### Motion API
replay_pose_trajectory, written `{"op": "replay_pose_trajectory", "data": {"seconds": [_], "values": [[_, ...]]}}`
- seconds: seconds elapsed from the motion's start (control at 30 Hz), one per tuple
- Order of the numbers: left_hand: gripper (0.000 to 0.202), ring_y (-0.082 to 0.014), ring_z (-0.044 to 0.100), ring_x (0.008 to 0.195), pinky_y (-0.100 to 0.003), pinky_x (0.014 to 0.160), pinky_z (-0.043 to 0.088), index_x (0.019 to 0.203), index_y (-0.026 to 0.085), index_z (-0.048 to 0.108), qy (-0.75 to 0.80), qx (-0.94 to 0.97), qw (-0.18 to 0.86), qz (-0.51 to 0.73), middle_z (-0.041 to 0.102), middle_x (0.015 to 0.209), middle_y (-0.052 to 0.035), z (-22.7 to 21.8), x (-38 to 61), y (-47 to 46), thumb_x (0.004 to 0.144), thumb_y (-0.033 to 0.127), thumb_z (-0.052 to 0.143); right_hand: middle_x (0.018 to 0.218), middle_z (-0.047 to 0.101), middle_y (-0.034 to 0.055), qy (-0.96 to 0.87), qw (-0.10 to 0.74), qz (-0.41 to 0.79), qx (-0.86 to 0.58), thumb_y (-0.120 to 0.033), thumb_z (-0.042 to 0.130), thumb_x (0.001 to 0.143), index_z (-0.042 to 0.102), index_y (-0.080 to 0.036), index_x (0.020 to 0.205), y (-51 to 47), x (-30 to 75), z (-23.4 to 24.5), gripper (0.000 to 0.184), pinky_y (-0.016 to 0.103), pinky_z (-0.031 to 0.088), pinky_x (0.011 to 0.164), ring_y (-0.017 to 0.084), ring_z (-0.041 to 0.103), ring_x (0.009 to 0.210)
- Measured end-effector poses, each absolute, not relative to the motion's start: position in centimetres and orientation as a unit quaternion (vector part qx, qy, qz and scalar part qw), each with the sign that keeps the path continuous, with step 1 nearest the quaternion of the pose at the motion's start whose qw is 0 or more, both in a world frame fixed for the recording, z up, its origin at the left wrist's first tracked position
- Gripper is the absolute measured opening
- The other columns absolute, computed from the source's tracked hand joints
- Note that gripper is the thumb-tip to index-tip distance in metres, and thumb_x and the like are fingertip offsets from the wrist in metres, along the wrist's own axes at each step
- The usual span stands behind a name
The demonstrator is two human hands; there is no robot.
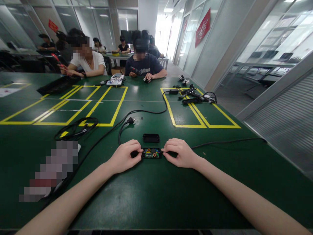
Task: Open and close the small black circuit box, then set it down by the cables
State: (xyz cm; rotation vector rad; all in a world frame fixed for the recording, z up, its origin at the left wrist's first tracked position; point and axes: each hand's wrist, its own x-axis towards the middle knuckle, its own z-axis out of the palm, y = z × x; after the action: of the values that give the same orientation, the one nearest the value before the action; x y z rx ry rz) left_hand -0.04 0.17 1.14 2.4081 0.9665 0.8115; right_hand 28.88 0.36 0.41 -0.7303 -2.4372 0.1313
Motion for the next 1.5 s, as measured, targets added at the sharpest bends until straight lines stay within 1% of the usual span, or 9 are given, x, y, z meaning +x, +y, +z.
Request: {"op": "replay_pose_trajectory", "data": {"seconds": [0.1, 0.27, 0.37, 0.43, 0.6, 0.8, 1.0, 1.17, 1.5], "values": [[0.014, -0.0188, 0.065, 0.084, -0.028, 0.075, 0.051, 0.079, 0.02, 0.061, 0.342, 0.872, 0.202, 0.288, 0.067, 0.089, -0.0036, 1.08, 0.0, 0.12, 0.091, 0.013, 0.058, 0.085, 0.074, 0.0063, -0.892, 0.317, 0.041, -0.318, -0.02, 0.055, 0.101, 0.072, -0.02, 0.093, 0.72, 28.7, -0.08, 0.019, 0.034, 0.05, 0.071, 0.02, 0.067, 0.077], [0.012, -0.0188, 0.065, 0.08, -0.029, 0.071, 0.05, 0.082, 0.02, 0.064, 0.348, 0.871, 0.186, 0.292, 0.066, 0.085, -0.0031, 0.91, 0.28, -0.03, 0.09, 0.013, 0.058, 0.138, 0.066, 0.0154, -0.887, 0.26, 0.044, -0.379, -0.03, 0.06, 0.101, 0.064, -0.023, 0.14, 0.77, 28.4, -0.23, 0.04, 0.051, 0.054, 0.098, 0.031, 0.062, 0.123], [0.009, -0.0195, 0.065, 0.08, -0.031, 0.073, 0.051, 0.086, 0.02, 0.066, 0.38, 0.851, 0.176, 0.316, 0.067, 0.084, -0.0029, 0.84, 0.42, 0.06, 0.091, 0.016, 0.06, 0.149, 0.06, 0.0161, -0.895, 0.246, 0.053, -0.368, -0.03, 0.061, 0.102, 0.068, -0.022, 0.136, 0.62, 28.39, -0.27, 0.036, 0.054, 0.052, 0.106, 0.032, 0.058, 0.133], [0.007, -0.0219, 0.066, 0.086, -0.035, 0.079, 0.053, 0.096, 0.02, 0.069, 0.405, 0.841, 0.161, 0.32, 0.071, 0.09, -0.0043, 0.83, 0.46, 0.19, 0.092, 0.023, 0.064, 0.146, 0.062, 0.0158, -0.892, 0.26, 0.064, -0.365, -0.027, 0.06, 0.102, 0.074, -0.021, 0.124, 0.56, 28.42, -0.32, 0.026, 0.053, 0.053, 0.104, 0.031, 0.062, 0.128], [0.044, -0.0295, 0.066, 0.107, -0.046, 0.094, 0.053, 0.118, 0.022, 0.071, 0.401, 0.863, 0.141, 0.274, 0.074, 0.114, -0.0092, 0.79, 0.51, 0.32, 0.082, 0.043, 0.083, 0.134, 0.07, 0.0138, -0.863, 0.317, 0.144, -0.366, -0.019, 0.06, 0.1, 0.078, -0.022, 0.102, 0.59, 28.28, -0.39, 0.018, 0.048, 0.058, 0.101, 0.027, 0.069, 0.118], [0.051, -0.032, 0.066, 0.116, -0.049, 0.099, 0.052, 0.121, 0.022, 0.071, 0.378, 0.874, 0.159, 0.259, 0.074, 0.122, -0.011, 0.49, 0.6, 0.17, 0.076, 0.037, 0.09, 0.125, 0.074, 0.0103, -0.819, 0.348, 0.259, -0.376, -0.016, 0.066, 0.095, 0.08, -0.023, 0.093, 0.78, 28.33, -0.18, 0.016, 0.047, 0.056, 0.104, 0.025, 0.071, 0.117], [0.048, -0.0328, 0.065, 0.121, -0.052, 0.103, 0.052, 0.118, 0.023, 0.072, 0.373, 0.869, 0.178, 0.272, 0.075, 0.13, -0.0117, 0.19, 0.45, 0.3, 0.074, 0.031, 0.091, 0.134, 0.072, 0.0102, -0.791, 0.364, 0.299, -0.391, -0.014, 0.068, 0.091, 0.076, -0.025, 0.115, 0.76, 28.36, -0.43, 0.028, 0.046, 0.057, 0.102, 0.026, 0.067, 0.124], [0.047, -0.0326, 0.065, 0.12, -0.052, 0.103, 0.053, 0.116, 0.022, 0.071, 0.369, 0.869, 0.18, 0.276, 0.074, 0.128, -0.0122, 0.16, 0.47, 0.3, 0.074, 0.03, 0.091, 0.113, 0.075, 0.0079, -0.782, 0.336, 0.291, -0.437, -0.016, 0.07, 0.089, 0.072, -0.024, 0.127, 0.7, 28.31, -0.47, 0.039, 0.041, 0.059, 0.09, 0.023, 0.07, 0.104], [0.038, -0.0302, 0.067, 0.117, -0.045, 0.101, 0.055, 0.105, 0.023, 0.068, 0.374, 0.861, 0.193, 0.287, 0.067, 0.129, -0.0101, 0.72, 0.6, -0.14, 0.074, 0.025, 0.089, 0.111, 0.078, 0.0079, -0.709, 0.38, 0.416, -0.425, -0.023, 0.067, 0.09, 0.075, -0.022, 0.123, 0.67, 27.89, -0.3, 0.034, 0.037, 0.064, 0.085, 0.021, 0.075, 0.096]]}}
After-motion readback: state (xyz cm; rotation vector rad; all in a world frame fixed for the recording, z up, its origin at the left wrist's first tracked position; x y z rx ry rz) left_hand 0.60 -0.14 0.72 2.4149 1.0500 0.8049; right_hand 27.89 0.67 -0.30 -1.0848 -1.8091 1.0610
